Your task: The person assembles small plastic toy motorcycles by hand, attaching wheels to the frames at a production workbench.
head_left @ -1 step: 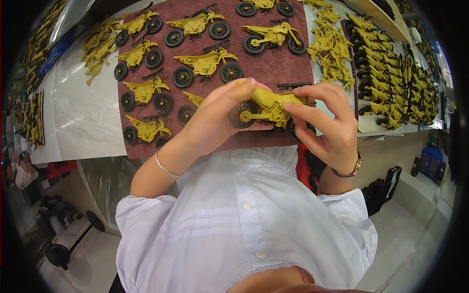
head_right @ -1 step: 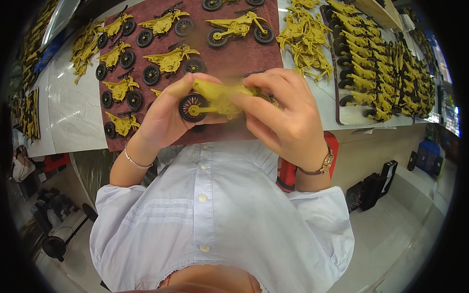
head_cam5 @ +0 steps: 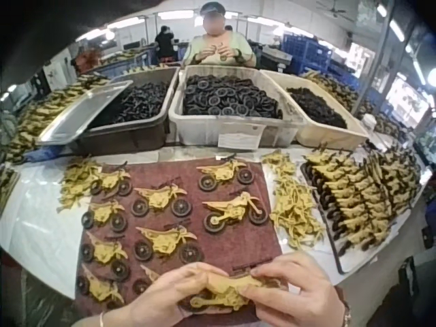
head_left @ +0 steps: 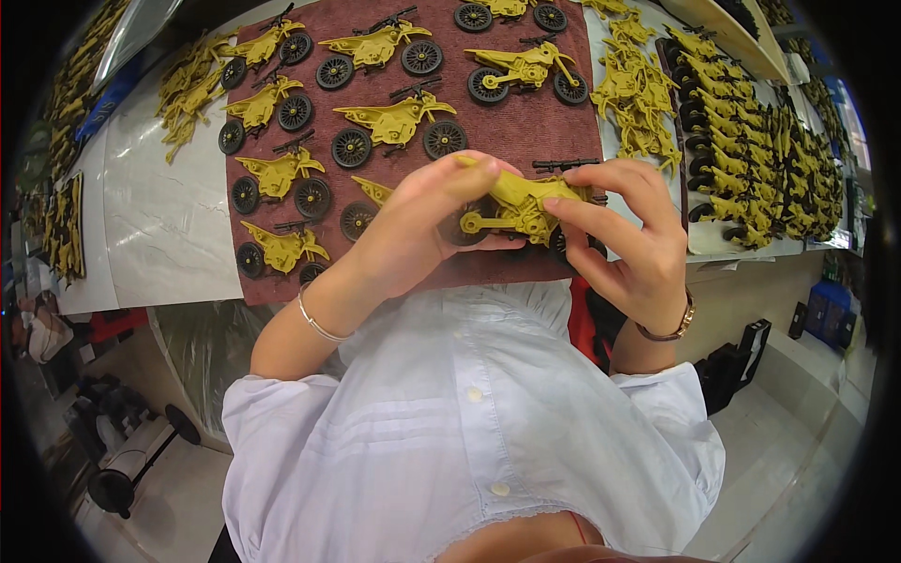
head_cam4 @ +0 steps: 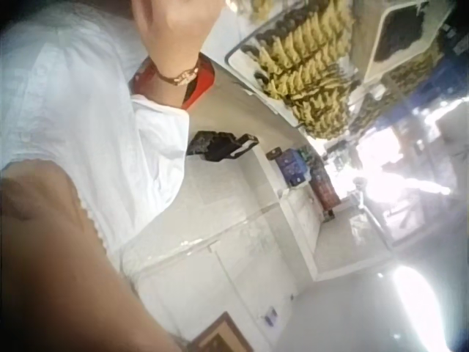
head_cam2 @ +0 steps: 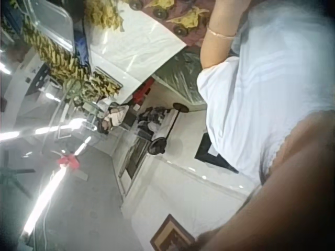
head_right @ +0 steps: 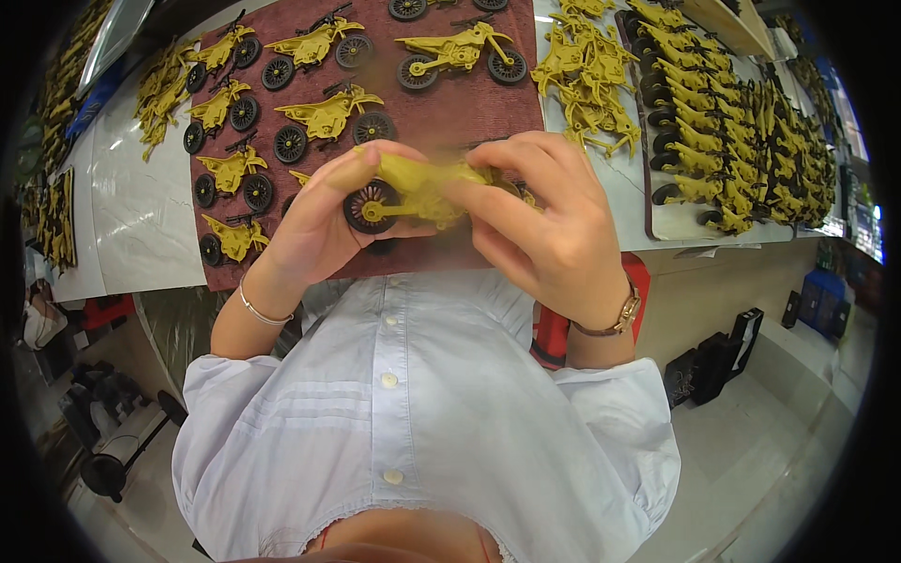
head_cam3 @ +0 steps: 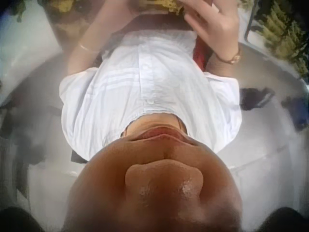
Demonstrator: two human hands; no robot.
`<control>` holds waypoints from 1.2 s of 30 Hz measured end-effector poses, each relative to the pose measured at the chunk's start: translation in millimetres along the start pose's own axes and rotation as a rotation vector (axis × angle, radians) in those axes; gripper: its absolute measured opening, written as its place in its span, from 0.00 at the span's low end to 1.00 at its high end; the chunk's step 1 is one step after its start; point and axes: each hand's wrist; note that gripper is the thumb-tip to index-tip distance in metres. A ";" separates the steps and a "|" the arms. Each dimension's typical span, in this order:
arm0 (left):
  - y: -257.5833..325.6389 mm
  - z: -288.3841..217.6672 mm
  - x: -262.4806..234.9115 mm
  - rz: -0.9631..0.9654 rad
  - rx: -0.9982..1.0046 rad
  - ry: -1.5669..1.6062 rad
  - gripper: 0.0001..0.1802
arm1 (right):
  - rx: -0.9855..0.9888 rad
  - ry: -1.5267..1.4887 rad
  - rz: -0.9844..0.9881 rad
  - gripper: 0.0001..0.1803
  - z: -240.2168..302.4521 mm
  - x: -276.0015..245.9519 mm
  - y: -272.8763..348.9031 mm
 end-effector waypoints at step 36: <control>6.1 13.0 -1.5 -0.108 0.420 -0.213 0.10 | 0.574 -1.449 -0.438 0.21 7.2 47.9 16.1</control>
Point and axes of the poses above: each hand's wrist, its own y-axis away from the middle knuckle, its own x-axis out of the palm, z = x × y, and after that the axes turned 4 degrees about z, right-handed
